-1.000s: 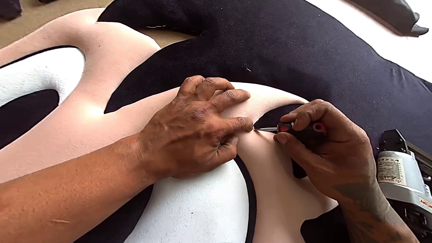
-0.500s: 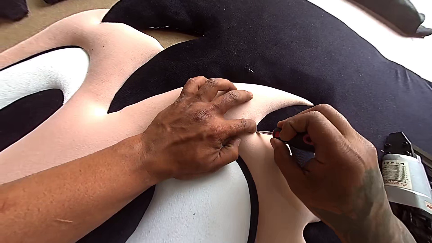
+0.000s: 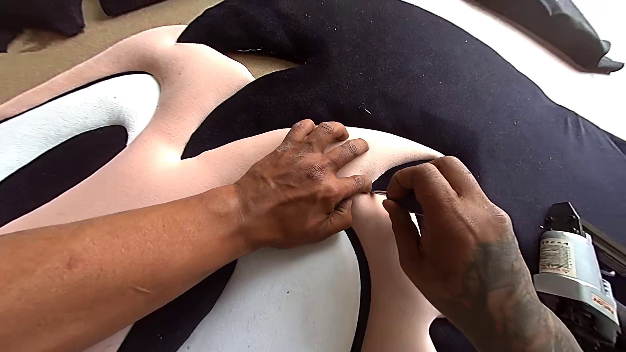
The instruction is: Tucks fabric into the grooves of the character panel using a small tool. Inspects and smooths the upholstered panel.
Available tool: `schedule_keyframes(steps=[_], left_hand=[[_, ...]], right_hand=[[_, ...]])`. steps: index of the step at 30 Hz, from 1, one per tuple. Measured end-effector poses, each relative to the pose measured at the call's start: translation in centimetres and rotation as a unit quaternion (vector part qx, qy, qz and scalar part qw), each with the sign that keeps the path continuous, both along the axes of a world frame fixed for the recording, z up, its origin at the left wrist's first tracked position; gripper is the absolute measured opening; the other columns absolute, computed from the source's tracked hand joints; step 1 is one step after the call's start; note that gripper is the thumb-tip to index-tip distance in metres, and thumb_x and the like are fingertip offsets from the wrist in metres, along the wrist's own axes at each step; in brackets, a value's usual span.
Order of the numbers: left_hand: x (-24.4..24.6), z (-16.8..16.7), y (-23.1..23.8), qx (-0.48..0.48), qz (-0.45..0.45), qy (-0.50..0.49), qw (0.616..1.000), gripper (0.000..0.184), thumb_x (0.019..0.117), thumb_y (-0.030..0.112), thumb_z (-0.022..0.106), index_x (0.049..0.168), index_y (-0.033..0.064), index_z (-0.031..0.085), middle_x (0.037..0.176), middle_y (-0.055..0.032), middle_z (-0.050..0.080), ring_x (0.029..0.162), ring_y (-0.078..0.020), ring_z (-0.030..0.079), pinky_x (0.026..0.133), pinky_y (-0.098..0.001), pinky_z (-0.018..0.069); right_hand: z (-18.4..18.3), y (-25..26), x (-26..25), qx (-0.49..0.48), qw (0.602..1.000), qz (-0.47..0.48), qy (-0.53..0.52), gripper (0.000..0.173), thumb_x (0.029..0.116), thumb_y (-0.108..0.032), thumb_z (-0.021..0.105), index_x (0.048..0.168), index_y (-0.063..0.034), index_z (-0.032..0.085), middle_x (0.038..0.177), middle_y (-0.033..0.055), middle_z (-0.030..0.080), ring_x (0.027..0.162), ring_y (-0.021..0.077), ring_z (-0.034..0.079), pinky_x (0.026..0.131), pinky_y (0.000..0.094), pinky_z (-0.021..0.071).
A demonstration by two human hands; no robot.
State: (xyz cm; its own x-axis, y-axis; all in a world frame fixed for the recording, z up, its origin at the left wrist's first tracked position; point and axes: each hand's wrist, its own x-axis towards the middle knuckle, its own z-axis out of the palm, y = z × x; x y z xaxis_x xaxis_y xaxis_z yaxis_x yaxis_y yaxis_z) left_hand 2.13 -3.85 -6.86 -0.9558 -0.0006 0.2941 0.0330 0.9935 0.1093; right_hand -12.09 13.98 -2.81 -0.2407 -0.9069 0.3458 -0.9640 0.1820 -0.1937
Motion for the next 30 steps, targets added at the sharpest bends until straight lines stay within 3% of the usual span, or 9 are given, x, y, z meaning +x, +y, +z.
schedule_keyframes(steps=[4,7,10,14,20,23,25,30], left_hand=[[0.0,0.2,-0.1,0.0,-0.01,-0.004,1.0,0.042,0.0975,0.042,0.042,0.119,0.034,0.077,0.146,-0.0091,0.059,0.134,-0.0366,0.049,0.1,-0.0545,0.0396],[0.0,-0.1,0.0,0.005,-0.003,-0.009,1.0,0.041,0.0974,0.042,0.043,0.121,0.0366,0.075,0.148,-0.0079,0.058,0.134,-0.0337,0.049,0.098,-0.0512,0.0398],[-0.1,-0.2,-0.1,0.016,-0.008,-0.002,1.0,0.039,0.0974,0.043,0.045,0.119,0.0362,0.076,0.148,-0.0075,0.057,0.135,-0.0333,0.049,0.101,-0.0526,0.04],[-0.2,-0.3,-0.1,0.022,-0.01,0.005,1.0,0.039,0.0971,0.042,0.046,0.119,0.0342,0.076,0.147,-0.0079,0.058,0.136,-0.0339,0.048,0.103,-0.0527,0.0393],[-0.1,-0.5,-0.1,0.029,-0.012,0.015,0.999,0.038,0.0973,0.041,0.046,0.119,0.0335,0.077,0.146,-0.0078,0.059,0.138,-0.0342,0.047,0.108,-0.0541,0.0369],[-0.1,-0.6,-0.2,0.026,-0.017,0.021,0.999,0.038,0.0966,0.041,0.048,0.119,0.0324,0.076,0.144,-0.0079,0.06,0.138,-0.0349,0.047,0.109,-0.0551,0.037],[-0.1,-0.6,-0.3,0.026,-0.02,0.025,0.999,0.038,0.0963,0.04,0.048,0.12,0.0321,0.076,0.143,-0.0081,0.06,0.137,-0.0353,0.048,0.108,-0.0556,0.0372],[0.0,-0.6,-0.2,0.023,-0.022,0.03,0.999,0.035,0.0965,0.04,0.049,0.118,0.0327,0.075,0.136,-0.0064,0.063,0.132,-0.0336,0.05,0.104,-0.0524,0.0398]], right_hand=[[0.7,0.9,-2.9,-0.016,0.995,0.062,-0.072,0.015,0.0938,-0.023,0.064,0.106,-0.0164,0.067,0.097,-0.004,0.063,0.082,0.0053,0.062,0.064,0.0235,0.0544],[0.8,0.1,-5.2,-0.015,0.986,0.118,-0.119,0.018,0.0911,-0.022,0.067,0.108,-0.0147,0.064,0.1,-0.0035,0.065,0.085,0.0053,0.064,0.067,0.0233,0.0565],[0.4,-1.4,-6.9,0.012,0.965,0.177,-0.196,0.022,0.0876,-0.012,0.071,0.106,-0.0117,0.06,0.1,-0.0011,0.066,0.086,0.0084,0.068,0.069,0.0257,0.0623],[0.6,-2.8,-7.9,0.043,0.948,0.203,-0.24,0.026,0.0849,-0.008,0.073,0.105,-0.0126,0.057,0.099,-0.0016,0.067,0.083,0.0072,0.067,0.065,0.0222,0.0606],[1.0,-3.6,-7.8,0.066,0.952,0.224,-0.197,0.024,0.084,-0.01,0.073,0.103,-0.0135,0.057,0.093,-0.0034,0.064,0.079,0.0044,0.063,0.064,0.0187,0.0552],[1.6,-4.4,-7.3,0.076,0.954,0.253,-0.139,0.02,0.0831,-0.009,0.072,0.099,-0.0137,0.06,0.089,-0.0044,0.06,0.077,0.0037,0.058,0.063,0.0182,0.0502],[2.2,-4.9,-6.9,0.096,0.955,0.265,-0.092,0.021,0.0821,-0.01,0.072,0.099,-0.016,0.061,0.087,-0.0059,0.059,0.076,0.0032,0.059,0.062,0.0186,0.0519],[3.0,-6.0,-5.7,0.141,0.948,0.285,-0.018,0.018,0.0839,-0.017,0.067,0.101,-0.0196,0.062,0.087,-0.0062,0.055,0.073,0.0067,0.055,0.057,0.0256,0.0443]])
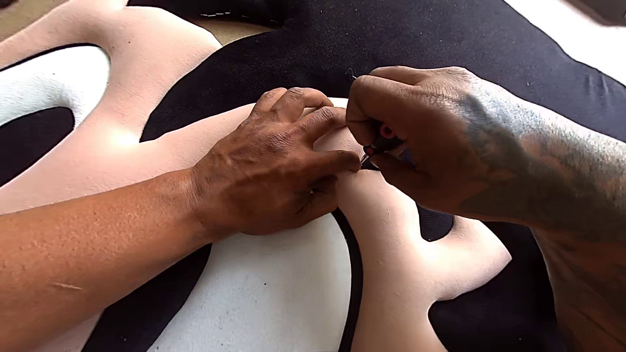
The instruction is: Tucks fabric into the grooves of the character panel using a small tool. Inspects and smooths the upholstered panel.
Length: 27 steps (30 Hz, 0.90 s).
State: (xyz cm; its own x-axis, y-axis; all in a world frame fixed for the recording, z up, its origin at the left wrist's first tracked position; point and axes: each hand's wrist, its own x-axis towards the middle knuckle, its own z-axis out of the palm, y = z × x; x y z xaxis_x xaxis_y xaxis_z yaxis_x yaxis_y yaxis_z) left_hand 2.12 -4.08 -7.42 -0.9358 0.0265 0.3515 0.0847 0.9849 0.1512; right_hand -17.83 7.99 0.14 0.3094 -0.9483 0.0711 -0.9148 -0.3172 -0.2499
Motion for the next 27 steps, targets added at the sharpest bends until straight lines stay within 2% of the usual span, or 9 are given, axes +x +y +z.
schedule_keyframes(steps=[2,4,8,13,18,23,27], left_hand=[[0.0,0.0,0.0,-0.002,0.0,0.0,1.0,0.036,0.0965,0.04,0.048,0.118,0.0327,0.075,0.134,-0.0061,0.064,0.132,-0.0332,0.05,0.103,-0.0522,0.0399],[0.0,0.0,0.0,0.0,0.001,-0.006,1.0,0.037,0.0967,0.041,0.047,0.12,0.033,0.076,0.141,-0.0063,0.061,0.136,-0.0338,0.048,0.105,-0.0535,0.0386],[-0.1,-0.1,-0.1,0.008,0.003,-0.005,1.0,0.037,0.0962,0.041,0.049,0.118,0.0328,0.077,0.146,-0.0073,0.059,0.138,-0.0336,0.047,0.108,-0.0544,0.0377],[-0.1,0.0,0.1,0.007,0.004,0.001,1.0,0.036,0.0962,0.041,0.049,0.119,0.0328,0.077,0.142,-0.007,0.061,0.137,-0.0334,0.048,0.108,-0.054,0.0375],[0.0,-0.1,0.0,0.007,0.008,-0.001,1.0,0.036,0.0963,0.04,0.049,0.118,0.0322,0.076,0.142,-0.0058,0.061,0.138,-0.0327,0.048,0.11,-0.0545,0.037],[-0.1,0.0,0.0,0.009,0.009,-0.003,1.0,0.036,0.0969,0.041,0.049,0.118,0.0333,0.077,0.142,-0.0056,0.061,0.138,-0.0327,0.048,0.107,-0.0542,0.0386],[-0.1,-0.1,0.0,0.017,0.01,-0.005,1.0,0.037,0.0972,0.042,0.048,0.118,0.0346,0.078,0.144,-0.0066,0.06,0.138,-0.0326,0.048,0.107,-0.0528,0.0381]], right_hand=[[0.2,-0.3,-0.2,0.007,1.0,0.011,-0.006,0.018,0.0854,-0.018,0.069,0.102,-0.0185,0.063,0.087,-0.0054,0.057,0.073,0.0069,0.057,0.058,0.0255,0.0469],[0.4,-0.1,-1.0,0.007,0.999,0.007,-0.035,0.02,0.0832,-0.014,0.071,0.101,-0.0173,0.061,0.087,-0.0058,0.059,0.076,0.0062,0.059,0.062,0.0246,0.0497],[0.7,0.8,-2.3,-0.014,0.993,-0.034,-0.109,0.023,0.0838,-0.01,0.073,0.102,-0.015,0.059,0.088,-0.0065,0.062,0.078,0.0007,0.062,0.066,0.0169,0.0563],[0.0,0.5,-1.6,-0.003,0.993,-0.024,-0.114,0.025,0.0805,-0.009,0.075,0.1,-0.0149,0.06,0.086,-0.0059,0.06,0.076,0.0026,0.059,0.063,0.0189,0.0516],[-0.4,0.3,-1.0,-0.004,0.998,-0.023,-0.054,0.023,0.0809,-0.013,0.072,0.1,-0.0184,0.061,0.087,-0.0068,0.058,0.077,0.0051,0.058,0.061,0.0234,0.0495],[-0.1,1.4,-1.5,-0.031,0.998,-0.012,-0.058,0.017,0.0869,-0.015,0.07,0.102,-0.0167,0.062,0.086,-0.0075,0.06,0.074,0.0033,0.058,0.061,0.0217,0.0494],[-0.9,3.3,-1.1,-0.06,0.993,-0.046,-0.092,0.017,0.091,-0.013,0.067,0.107,-0.0133,0.064,0.096,-0.0054,0.066,0.084,0.0028,0.063,0.069,0.0191,0.0544]])
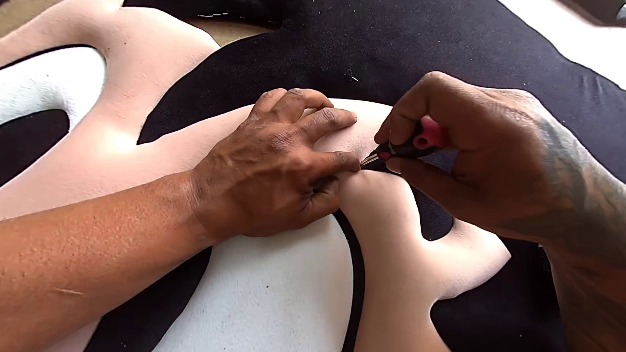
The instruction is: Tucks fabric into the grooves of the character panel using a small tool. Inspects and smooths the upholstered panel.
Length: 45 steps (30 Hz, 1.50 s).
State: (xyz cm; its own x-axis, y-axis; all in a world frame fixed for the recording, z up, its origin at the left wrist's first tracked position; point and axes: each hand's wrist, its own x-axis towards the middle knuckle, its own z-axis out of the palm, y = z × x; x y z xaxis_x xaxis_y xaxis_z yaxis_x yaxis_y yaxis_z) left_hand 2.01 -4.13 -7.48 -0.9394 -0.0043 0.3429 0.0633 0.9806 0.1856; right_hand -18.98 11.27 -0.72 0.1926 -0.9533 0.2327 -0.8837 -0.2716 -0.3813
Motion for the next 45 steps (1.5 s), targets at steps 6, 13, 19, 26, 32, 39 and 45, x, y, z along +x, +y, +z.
schedule_keyframes(steps=[6,13,19,26,32,39,45], left_hand=[[0.1,-0.1,0.0,0.0,0.002,-0.006,1.0,0.038,0.0973,0.043,0.047,0.118,0.0348,0.077,0.148,-0.0068,0.058,0.139,-0.0341,0.046,0.107,-0.0538,0.0371],[0.0,0.0,0.0,0.007,0.004,-0.005,1.0,0.037,0.0967,0.043,0.048,0.115,0.0344,0.078,0.147,-0.0066,0.059,0.138,-0.0332,0.047,0.106,-0.053,0.0376],[0.1,0.0,0.0,0.004,0.001,-0.012,1.0,0.039,0.097,0.044,0.046,0.117,0.0342,0.078,0.147,-0.0067,0.058,0.138,-0.0332,0.047,0.105,-0.0522,0.037],[0.0,0.0,-0.1,0.003,0.001,-0.012,1.0,0.038,0.0969,0.044,0.046,0.116,0.0347,0.078,0.147,-0.0063,0.058,0.138,-0.0331,0.046,0.106,-0.0521,0.0366],[0.0,0.1,0.0,0.001,0.002,-0.011,1.0,0.038,0.0967,0.044,0.047,0.114,0.034,0.079,0.147,-0.0067,0.058,0.138,-0.034,0.046,0.106,-0.0534,0.0369],[0.1,0.3,0.1,0.002,0.005,-0.014,1.0,0.038,0.0974,0.044,0.046,0.116,0.035,0.078,0.147,-0.0061,0.059,0.139,-0.033,0.046,0.106,-0.0523,0.0368],[0.0,0.3,0.2,-0.004,0.007,-0.009,1.0,0.037,0.0968,0.043,0.047,0.114,0.0359,0.078,0.145,-0.0051,0.06,0.136,-0.0316,0.049,0.104,-0.0516,0.0381]], right_hand=[[0.8,-0.6,-2.2,0.014,0.988,0.023,-0.15,0.019,0.0942,-0.013,0.068,0.111,-0.0102,0.062,0.105,-0.0001,0.066,0.092,0.0095,0.067,0.075,0.0258,0.0621],[-1.4,2.5,-0.2,-0.036,0.98,-0.067,-0.186,0.025,0.0874,-0.01,0.072,0.11,-0.0079,0.061,0.1,0.001,0.07,0.088,0.0147,0.07,0.072,0.0316,0.0628],[-3.9,3.3,0.6,-0.057,0.974,-0.095,-0.196,0.024,0.089,-0.007,0.07,0.11,-0.0074,0.059,0.103,0.002,0.07,0.092,0.0143,0.071,0.076,0.029,0.0632],[-4.1,3.4,0.9,-0.059,0.976,-0.11,-0.178,0.023,0.0896,-0.01,0.07,0.11,-0.0078,0.06,0.104,0.002,0.07,0.091,0.0125,0.071,0.073,0.0268,0.063],[-3.6,3.4,2.0,-0.085,0.987,-0.116,-0.076,0.018,0.0912,-0.014,0.068,0.107,-0.0072,0.062,0.102,0.0029,0.068,0.088,0.0104,0.067,0.071,0.0249,0.0576],[-2.4,2.8,4.7,-0.087,0.984,-0.144,0.062,0.013,0.0953,-0.018,0.062,0.105,-0.0099,0.065,0.092,0.0029,0.061,0.073,0.0106,0.059,0.054,0.0244,0.0439],[-1.3,2.8,4.4,-0.065,0.99,-0.123,0.038,0.011,0.0965,-0.016,0.06,0.105,-0.0115,0.066,0.092,0.0008,0.06,0.073,0.0102,0.06,0.055,0.0254,0.0476]])
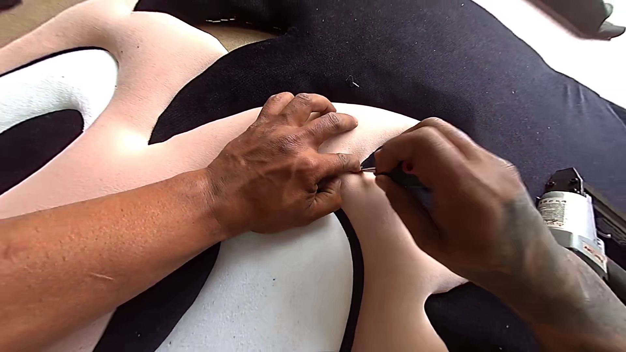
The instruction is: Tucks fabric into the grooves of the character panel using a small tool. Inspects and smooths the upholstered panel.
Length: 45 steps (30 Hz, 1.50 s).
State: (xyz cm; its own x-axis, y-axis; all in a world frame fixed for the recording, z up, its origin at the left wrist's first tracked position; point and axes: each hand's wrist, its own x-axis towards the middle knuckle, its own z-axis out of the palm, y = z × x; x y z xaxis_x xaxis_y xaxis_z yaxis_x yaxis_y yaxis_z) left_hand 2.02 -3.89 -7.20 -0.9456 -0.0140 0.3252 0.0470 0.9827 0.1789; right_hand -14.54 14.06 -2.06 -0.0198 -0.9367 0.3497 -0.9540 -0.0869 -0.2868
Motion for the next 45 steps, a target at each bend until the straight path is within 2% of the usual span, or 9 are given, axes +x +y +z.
schedule_keyframes(steps=[3,7,15,21,26,30,35,39,45], left_hand=[[0.1,0.0,-0.1,-0.005,0.007,-0.006,1.0,0.038,0.0965,0.043,0.046,0.115,0.0365,0.078,0.146,-0.0045,0.059,0.136,-0.0312,0.049,0.103,-0.0507,0.0391],[0.1,-0.1,-0.1,-0.005,0.001,-0.006,1.0,0.037,0.0962,0.045,0.047,0.115,0.0355,0.078,0.146,-0.0055,0.059,0.137,-0.0316,0.048,0.103,-0.0512,0.0383],[0.0,-0.1,-0.1,0.001,0.001,0.0,1.0,0.037,0.0961,0.044,0.048,0.114,0.0356,0.079,0.146,-0.0057,0.059,0.136,-0.032,0.048,0.103,-0.0506,0.0381],[0.0,-0.1,-0.1,0.009,0.002,-0.002,1.0,0.037,0.0962,0.045,0.048,0.115,0.0361,0.078,0.146,-0.0054,0.059,0.138,-0.0319,0.047,0.106,-0.0519,0.037],[0.0,-0.1,-0.1,0.015,0.0,0.01,1.0,0.036,0.0968,0.043,0.048,0.111,0.0341,0.079,0.144,-0.0059,0.06,0.137,-0.0316,0.048,0.106,-0.0517,0.0372],[-0.1,0.0,0.1,0.012,0.003,0.008,1.0,0.035,0.0967,0.042,0.048,0.111,0.034,0.079,0.143,-0.0048,0.061,0.137,-0.0308,0.048,0.106,-0.0513,0.0376],[0.0,0.1,0.1,0.001,0.013,-0.001,1.0,0.037,0.0957,0.045,0.047,0.115,0.0386,0.078,0.144,-0.0028,0.061,0.136,-0.0297,0.049,0.106,-0.0515,0.0378],[0.1,0.2,0.0,-0.01,0.018,-0.017,1.0,0.037,0.0947,0.046,0.047,0.115,0.0392,0.078,0.145,-0.0042,0.06,0.136,-0.031,0.049,0.104,-0.0529,0.0382],[0.1,0.3,0.1,-0.003,0.019,-0.015,1.0,0.037,0.0951,0.045,0.047,0.115,0.0389,0.078,0.145,-0.0035,0.06,0.136,-0.0294,0.049,0.104,-0.0511,0.0385]], right_hand=[[0.1,0.7,-0.8,-0.043,0.994,-0.006,-0.099,0.015,0.0924,-0.014,0.065,0.106,-0.0093,0.062,0.101,0.0009,0.065,0.086,0.0092,0.065,0.067,0.0248,0.0564],[-2.0,1.1,-1.3,-0.063,0.989,-0.017,-0.132,0.016,0.0902,-0.013,0.066,0.104,-0.0092,0.06,0.1,0.0018,0.066,0.083,0.0097,0.065,0.064,0.0247,0.0561],[-2.4,0.8,-1.3,-0.055,0.992,-0.012,-0.109,0.014,0.0903,-0.012,0.066,0.103,-0.009,0.061,0.1,0.0015,0.067,0.086,0.0083,0.065,0.068,0.0229,0.0544],[-2.2,0.8,-0.6,-0.042,0.996,-0.033,-0.067,0.013,0.0929,-0.015,0.065,0.105,-0.0098,0.063,0.099,0.0009,0.066,0.087,0.0073,0.065,0.066,0.0219,0.0544],[-1.3,0.2,1.2,-0.019,0.999,-0.042,0.015,0.009,0.0955,-0.016,0.061,0.102,-0.0111,0.065,0.09,0.0023,0.057,0.071,0.0109,0.057,0.051,0.0247,0.0436],[-0.6,-0.5,1.2,0.009,0.999,-0.039,0.019,0.009,0.0946,-0.015,0.059,0.1,-0.0131,0.065,0.087,-0.0001,0.053,0.069,0.0099,0.056,0.05,0.024,0.0423],[0.2,-0.6,-1.1,0.04,0.997,-0.004,-0.071,0.011,0.095,-0.016,0.064,0.106,-0.0138,0.064,0.093,-0.002,0.059,0.076,0.0073,0.061,0.059,0.0246,0.0533],[0.2,0.6,-1.7,0.01,0.987,-0.016,-0.16,0.015,0.0937,-0.013,0.067,0.107,-0.012,0.06,0.102,-0.0011,0.065,0.085,0.0074,0.068,0.065,0.0239,0.0623],[-0.6,0.9,-2.1,0.006,0.987,-0.013,-0.161,0.017,0.0915,-0.012,0.067,0.107,-0.0123,0.06,0.103,-0.0011,0.065,0.085,0.0074,0.068,0.066,0.0238,0.0618]])
